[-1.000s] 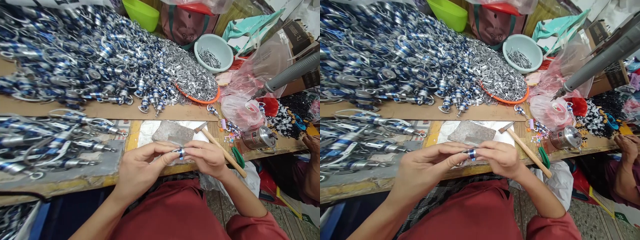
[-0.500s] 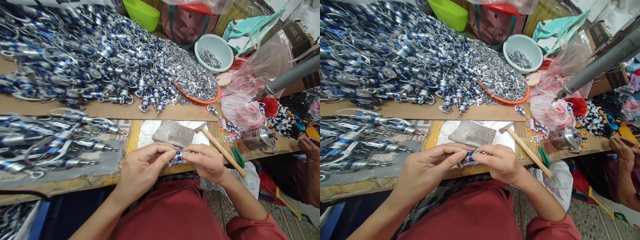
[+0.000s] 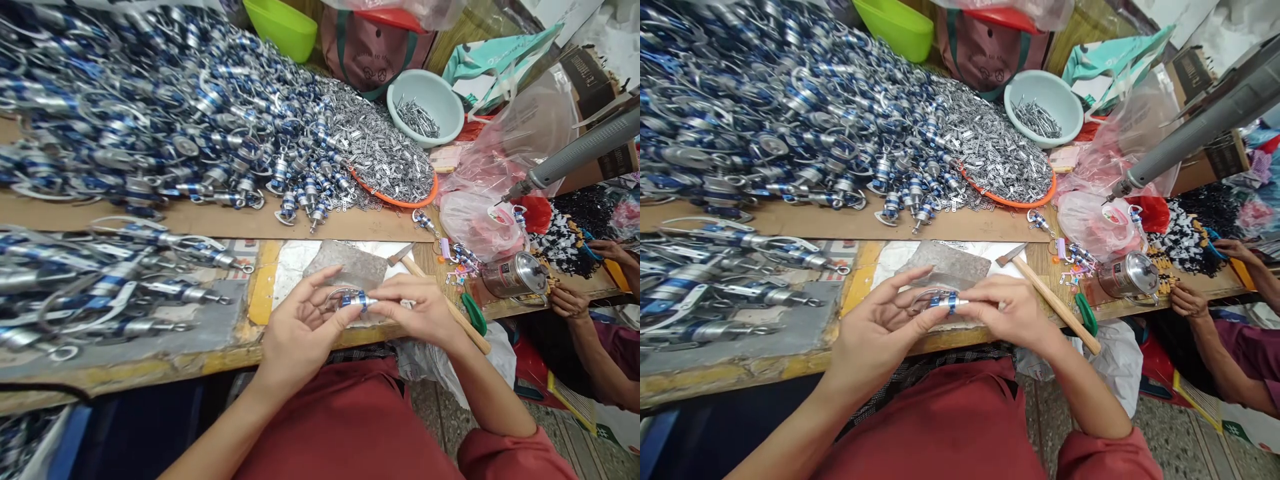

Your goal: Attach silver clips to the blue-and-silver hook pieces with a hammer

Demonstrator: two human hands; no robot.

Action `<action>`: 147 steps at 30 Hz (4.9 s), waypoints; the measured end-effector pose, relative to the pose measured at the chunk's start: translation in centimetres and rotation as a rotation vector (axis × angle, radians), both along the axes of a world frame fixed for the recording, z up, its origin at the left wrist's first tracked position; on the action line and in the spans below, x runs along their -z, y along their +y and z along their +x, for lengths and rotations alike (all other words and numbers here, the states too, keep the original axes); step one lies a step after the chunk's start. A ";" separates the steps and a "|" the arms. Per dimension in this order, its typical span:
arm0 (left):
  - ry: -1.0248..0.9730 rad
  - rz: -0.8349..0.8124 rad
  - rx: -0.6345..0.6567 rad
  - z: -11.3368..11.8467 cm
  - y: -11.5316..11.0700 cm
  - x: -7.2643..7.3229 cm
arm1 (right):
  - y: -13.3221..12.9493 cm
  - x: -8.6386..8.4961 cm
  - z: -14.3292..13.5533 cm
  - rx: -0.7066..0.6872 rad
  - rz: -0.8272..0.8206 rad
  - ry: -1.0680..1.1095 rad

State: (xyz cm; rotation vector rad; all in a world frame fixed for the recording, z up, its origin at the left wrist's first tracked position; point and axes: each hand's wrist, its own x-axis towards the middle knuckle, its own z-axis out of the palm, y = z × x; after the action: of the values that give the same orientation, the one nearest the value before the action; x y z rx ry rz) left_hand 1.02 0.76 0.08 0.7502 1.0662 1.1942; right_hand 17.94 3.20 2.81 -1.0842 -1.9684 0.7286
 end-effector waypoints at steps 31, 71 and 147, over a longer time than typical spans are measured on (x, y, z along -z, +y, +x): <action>-0.001 -0.140 -0.070 0.2 0.5 0.4 | 4.6 -0.1 0.8 -0.045 -0.019 -0.152; -0.066 -0.139 -0.057 0.0 0.4 0.4 | 4.4 -2.1 -1.7 -0.338 -0.203 -0.381; 0.505 0.293 -0.088 -1.8 1.5 1.4 | 12.6 2.0 -3.6 0.131 0.017 -1.062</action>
State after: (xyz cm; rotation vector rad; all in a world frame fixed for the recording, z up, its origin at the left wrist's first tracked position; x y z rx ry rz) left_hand -0.73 2.30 -1.30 1.2913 1.3604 1.2846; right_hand 14.33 15.78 0.78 -1.7907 -2.6827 0.0021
